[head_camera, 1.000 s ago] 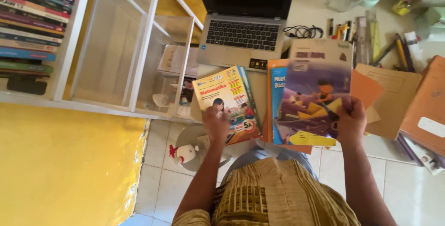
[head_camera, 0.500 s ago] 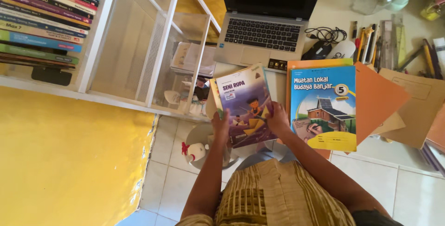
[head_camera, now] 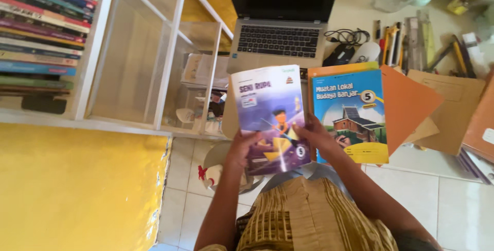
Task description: The person organizes a cluttered desk by stacking textbooks, closing a laptop, and placing them on a nearby bookshelf. They also coil a computer mouse cable and place it on the shelf, then stack folders and notebooks on the desk.
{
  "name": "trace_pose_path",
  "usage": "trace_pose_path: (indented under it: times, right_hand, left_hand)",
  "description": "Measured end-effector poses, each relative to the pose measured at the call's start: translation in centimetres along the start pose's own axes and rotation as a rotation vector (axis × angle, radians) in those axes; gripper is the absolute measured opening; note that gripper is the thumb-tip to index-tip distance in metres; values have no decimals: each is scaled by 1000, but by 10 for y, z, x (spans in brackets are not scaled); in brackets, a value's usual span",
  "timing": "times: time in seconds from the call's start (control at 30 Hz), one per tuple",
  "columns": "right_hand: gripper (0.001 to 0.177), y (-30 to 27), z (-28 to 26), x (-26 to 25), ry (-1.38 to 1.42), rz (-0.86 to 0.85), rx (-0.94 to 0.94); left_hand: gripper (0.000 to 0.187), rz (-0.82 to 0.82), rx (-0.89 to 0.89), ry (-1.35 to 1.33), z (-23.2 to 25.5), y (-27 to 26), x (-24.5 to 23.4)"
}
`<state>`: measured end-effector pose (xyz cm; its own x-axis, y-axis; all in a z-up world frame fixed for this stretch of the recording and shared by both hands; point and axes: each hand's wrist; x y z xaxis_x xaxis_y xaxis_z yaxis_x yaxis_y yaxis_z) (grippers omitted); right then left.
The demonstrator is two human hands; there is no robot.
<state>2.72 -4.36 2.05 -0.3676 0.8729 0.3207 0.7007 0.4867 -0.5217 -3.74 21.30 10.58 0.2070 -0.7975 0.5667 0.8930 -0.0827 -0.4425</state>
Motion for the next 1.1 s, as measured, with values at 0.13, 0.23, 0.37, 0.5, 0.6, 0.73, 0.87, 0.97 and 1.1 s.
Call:
trace_pose_path:
  times: [0.13,0.23,0.37,0.5,0.6,0.73,0.87,0.97,1.1]
  right_hand:
    - [87,-33,-21,-34,125,103,-6]
    - [71,-53,-23,-66,201,121,-62]
    - [58,-74,-26,-108,587,81,66]
    - [34,-99,-28,-161,441,178,-270]
    - [33,-87,-10,-187,195,366,-293]
    - [34,-67,7,-185,-37,581,-223]
    - [35,-53,-5,-177,-511,768,-97]
    - [44,-48,-5,-183,-760,840,-173]
    - [73,-37,10,-190,-1024,930,-328]
  left_hand:
    - [73,-366,25,-169,-13,22,64]
    - [70,-479,-15,-234,-23,25,106]
    - [70,-522,-113,-233,-37,35,143]
    - [66,-353,-9,180,-60,62,141]
    - [61,-135,-81,394,-91,82,128]
    - [45,74,-9,697,-132,105,106]
    - [45,288,261,1224,-162,122,88]
    - [48,337,62,877,-172,137,81]
    - [46,283,94,723,-173,141,78]
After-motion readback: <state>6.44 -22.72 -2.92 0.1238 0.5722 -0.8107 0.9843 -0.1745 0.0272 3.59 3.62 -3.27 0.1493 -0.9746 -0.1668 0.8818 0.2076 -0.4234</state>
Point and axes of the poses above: each hand's wrist, its own y-axis towards the middle knuckle, its own x-axis out of the palm, z = x × y, and after that the axes turned 5 degrees about -z, right-handed
